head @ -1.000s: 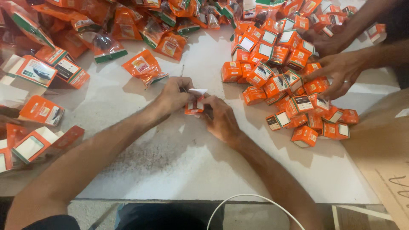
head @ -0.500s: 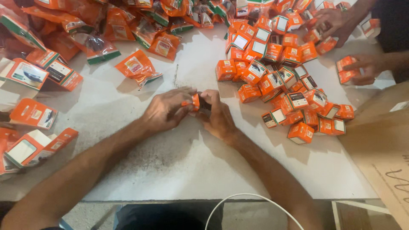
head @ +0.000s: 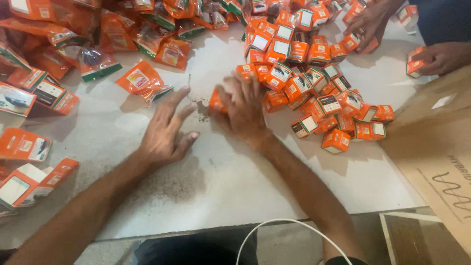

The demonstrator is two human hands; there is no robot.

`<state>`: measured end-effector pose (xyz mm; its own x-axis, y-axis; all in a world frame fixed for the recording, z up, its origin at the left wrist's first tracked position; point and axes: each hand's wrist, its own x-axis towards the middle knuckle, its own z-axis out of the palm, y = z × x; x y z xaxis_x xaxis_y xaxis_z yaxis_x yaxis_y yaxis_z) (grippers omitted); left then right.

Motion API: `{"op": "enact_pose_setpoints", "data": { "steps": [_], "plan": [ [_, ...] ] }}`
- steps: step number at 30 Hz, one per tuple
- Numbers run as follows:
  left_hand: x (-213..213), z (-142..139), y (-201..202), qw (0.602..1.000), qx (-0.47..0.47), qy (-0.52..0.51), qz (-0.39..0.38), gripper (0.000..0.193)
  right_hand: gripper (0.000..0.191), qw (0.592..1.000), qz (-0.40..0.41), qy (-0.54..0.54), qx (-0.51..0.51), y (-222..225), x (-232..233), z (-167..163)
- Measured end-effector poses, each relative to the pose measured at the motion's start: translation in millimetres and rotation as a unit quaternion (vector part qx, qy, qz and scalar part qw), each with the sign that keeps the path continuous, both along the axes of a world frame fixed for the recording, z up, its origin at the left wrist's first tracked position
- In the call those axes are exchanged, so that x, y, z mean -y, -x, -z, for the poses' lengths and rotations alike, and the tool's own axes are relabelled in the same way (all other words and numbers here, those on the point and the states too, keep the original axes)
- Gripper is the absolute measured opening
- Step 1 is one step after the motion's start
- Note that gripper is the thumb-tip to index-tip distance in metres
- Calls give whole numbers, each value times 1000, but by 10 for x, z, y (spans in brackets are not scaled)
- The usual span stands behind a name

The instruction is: The person picks up small orange product boxes from a pile on the table, opens a white cardboard sleeve, inserts a box into it, and sets the packed box aside, repeating this with many boxes. Another person across the table handles boxes from a large pile at the same time.

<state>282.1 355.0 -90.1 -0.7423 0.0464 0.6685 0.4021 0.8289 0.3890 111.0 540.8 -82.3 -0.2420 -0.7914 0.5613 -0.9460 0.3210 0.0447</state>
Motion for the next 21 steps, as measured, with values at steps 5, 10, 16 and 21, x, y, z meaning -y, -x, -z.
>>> {"op": "enact_pose_setpoints", "data": {
  "steps": [5, 10, 16, 21],
  "plan": [
    [-42, 17, -89, 999, 17, 4, -43, 50, 63, 990, 126, -51, -20, 461, -328, -126],
    [-31, 23, -165, 997, 13, -8, -75, 50, 65, 978, 196, -54, -37, 720, -630, -111],
    [39, -4, -248, 997, -8, 0, -78, 48, 69, 959, 277, -32, -39, 1030, -599, 112],
    [194, -16, -422, 996, -21, -19, -83, 43, 70, 936, 342, 21, -80, 1106, -457, 66]
  ]
}}
